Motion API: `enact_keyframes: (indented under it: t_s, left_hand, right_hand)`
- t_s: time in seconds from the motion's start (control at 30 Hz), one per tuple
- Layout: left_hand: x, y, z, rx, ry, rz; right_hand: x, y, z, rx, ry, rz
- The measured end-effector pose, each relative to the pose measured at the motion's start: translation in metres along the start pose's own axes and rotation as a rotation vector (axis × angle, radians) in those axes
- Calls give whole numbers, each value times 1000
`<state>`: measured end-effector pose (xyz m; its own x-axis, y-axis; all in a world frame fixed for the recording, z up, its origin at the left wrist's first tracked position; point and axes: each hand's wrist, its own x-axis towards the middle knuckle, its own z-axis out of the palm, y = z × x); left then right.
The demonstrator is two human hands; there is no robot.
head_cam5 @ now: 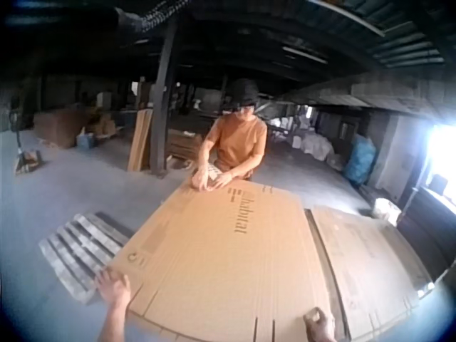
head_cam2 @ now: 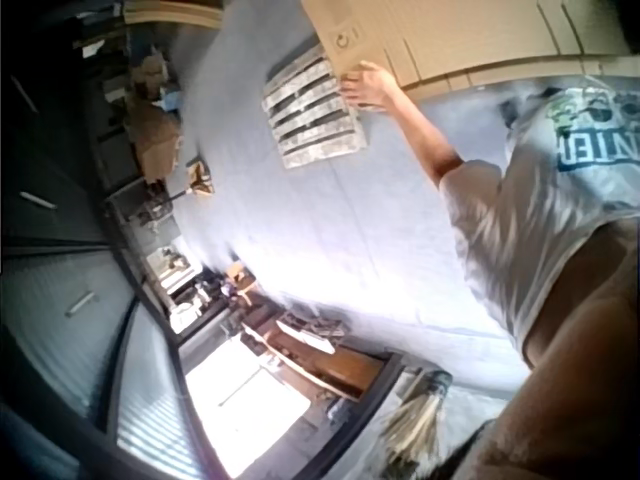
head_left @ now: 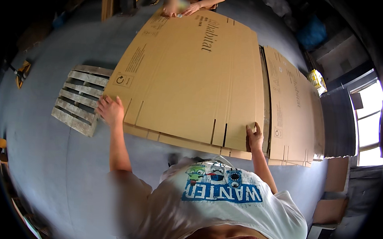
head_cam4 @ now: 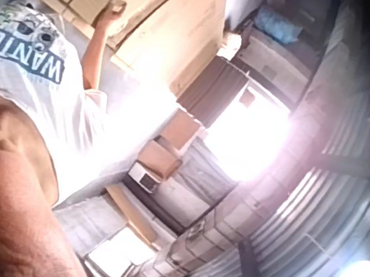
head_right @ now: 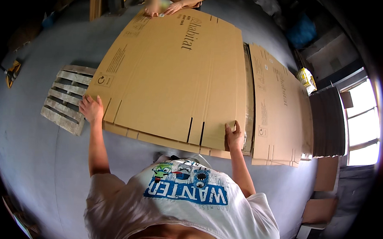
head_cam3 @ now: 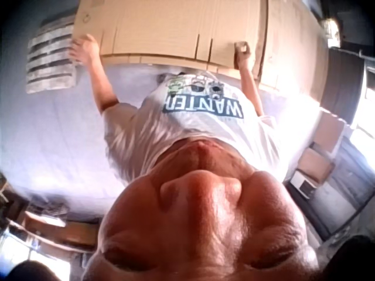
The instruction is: The person repeatedly lifts flat cardboard boxes from a wooden pallet and stacks them into a growing pile. Another person is visible in the background applying tape to the boxes. The camera wearer handles the boxes by hand, lifting and placing them one by one.
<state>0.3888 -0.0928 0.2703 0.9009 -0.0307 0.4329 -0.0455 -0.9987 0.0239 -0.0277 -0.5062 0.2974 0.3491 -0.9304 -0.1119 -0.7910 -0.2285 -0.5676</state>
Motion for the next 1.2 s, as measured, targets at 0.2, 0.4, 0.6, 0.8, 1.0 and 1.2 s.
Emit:
enact_keyframes:
  t_s: [0.2, 0.4, 0.6, 0.8, 1.0, 1.2]
  left_hand:
    - [-5, -2, -7, -46, 16, -10]
    - [-1, 4, -8, -42, 42, 2]
    - [-1, -3, 0, -48, 66, -11]
    - [-1, 3, 3, -52, 74, 23]
    - [0, 0, 7, 44, -24, -13]
    - [0, -4, 13, 58, -50, -5]
  right_hand:
    - [5, 5, 8, 7, 50, -36]
    - [-7, 2, -1, -19, 52, -37]
    - [-4, -4, 5, 30, 29, -76]
    - [-7, -4, 0, -36, 58, -33]
    - [-4, -5, 2, -22, 65, -62]
    - [-7, -6, -2, 57, 13, -36]
